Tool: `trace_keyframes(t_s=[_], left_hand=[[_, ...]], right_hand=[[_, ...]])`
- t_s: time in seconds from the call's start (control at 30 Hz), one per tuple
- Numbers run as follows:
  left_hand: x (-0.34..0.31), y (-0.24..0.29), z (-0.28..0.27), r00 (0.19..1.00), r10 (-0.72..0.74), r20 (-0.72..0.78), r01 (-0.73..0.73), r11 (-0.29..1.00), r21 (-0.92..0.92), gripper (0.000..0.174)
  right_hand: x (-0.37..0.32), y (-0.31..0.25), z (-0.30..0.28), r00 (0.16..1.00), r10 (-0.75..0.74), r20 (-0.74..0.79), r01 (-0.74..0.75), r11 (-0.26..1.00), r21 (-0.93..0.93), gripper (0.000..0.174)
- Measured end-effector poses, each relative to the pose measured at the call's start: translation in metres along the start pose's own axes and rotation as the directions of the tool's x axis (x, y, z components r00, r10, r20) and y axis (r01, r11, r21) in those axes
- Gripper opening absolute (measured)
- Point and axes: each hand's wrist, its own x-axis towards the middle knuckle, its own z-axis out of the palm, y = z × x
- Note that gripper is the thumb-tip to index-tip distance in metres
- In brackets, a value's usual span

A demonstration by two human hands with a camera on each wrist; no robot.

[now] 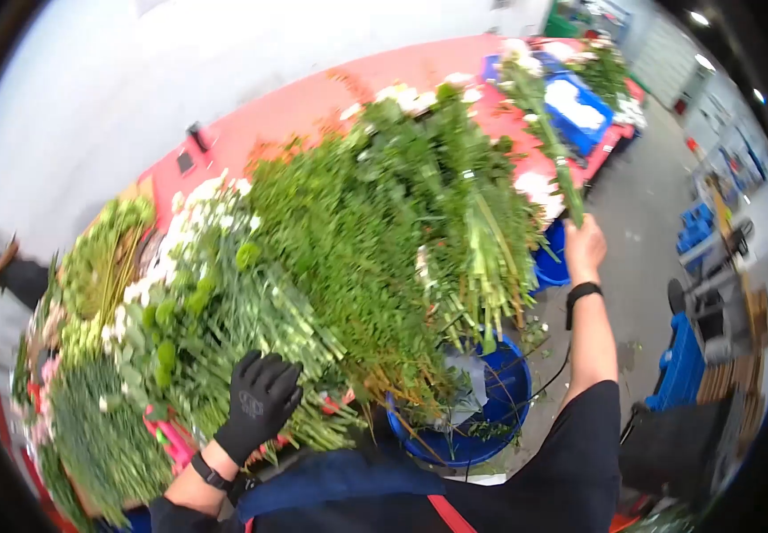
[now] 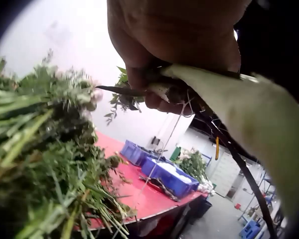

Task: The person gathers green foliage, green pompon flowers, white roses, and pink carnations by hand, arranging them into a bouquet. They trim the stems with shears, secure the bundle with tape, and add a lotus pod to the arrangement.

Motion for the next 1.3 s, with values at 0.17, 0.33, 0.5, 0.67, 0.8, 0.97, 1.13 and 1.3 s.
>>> trace_keyframes(t_s=[0.17,0.33,0.5,0.67,0.8,0.97,1.13,1.3], left_hand=[[-0.026,-0.01,0.006,0.967,-0.233,0.107,0.229,0.972,0.041,0.046],[-0.044,-0.015,0.019,0.932,-0.329,0.149,0.337,0.941,-0.028,0.047],[-0.064,-0.023,0.032,0.924,-0.351,0.15,0.368,0.924,-0.104,0.047],[-0.072,-0.026,0.04,0.927,-0.34,0.159,0.369,0.903,-0.218,0.045],[-0.08,-0.023,0.04,0.952,-0.285,0.112,0.306,0.901,-0.306,0.043],[-0.106,-0.018,0.036,0.968,-0.244,0.061,0.25,0.903,-0.349,0.042],[-0.138,-0.015,0.019,0.964,-0.263,0.027,0.255,0.9,-0.354,0.044],[-0.185,-0.023,0.005,0.918,-0.386,-0.091,0.337,0.88,-0.335,0.044]], right_hand=[[0.019,-0.023,0.095,0.959,0.06,0.277,-0.032,0.994,-0.105,0.03],[-0.012,0.011,0.197,0.865,-0.24,0.44,0.21,0.971,0.115,0.041],[-0.019,-0.07,0.099,0.925,-0.337,0.177,0.352,0.934,-0.059,0.028],[-0.114,-0.183,0.014,0.75,-0.579,0.319,0.299,0.728,0.617,0.015],[-0.221,-0.244,0.016,0.429,-0.745,0.511,0.182,0.625,0.759,0.016],[-0.294,-0.297,0.074,0.582,-0.588,0.562,0.231,0.782,0.579,0.027],[-0.29,-0.31,0.074,0.601,-0.376,0.706,0.009,0.886,0.464,0.03],[-0.24,-0.289,0.017,0.757,-0.281,0.59,-0.452,0.427,0.784,0.018]])
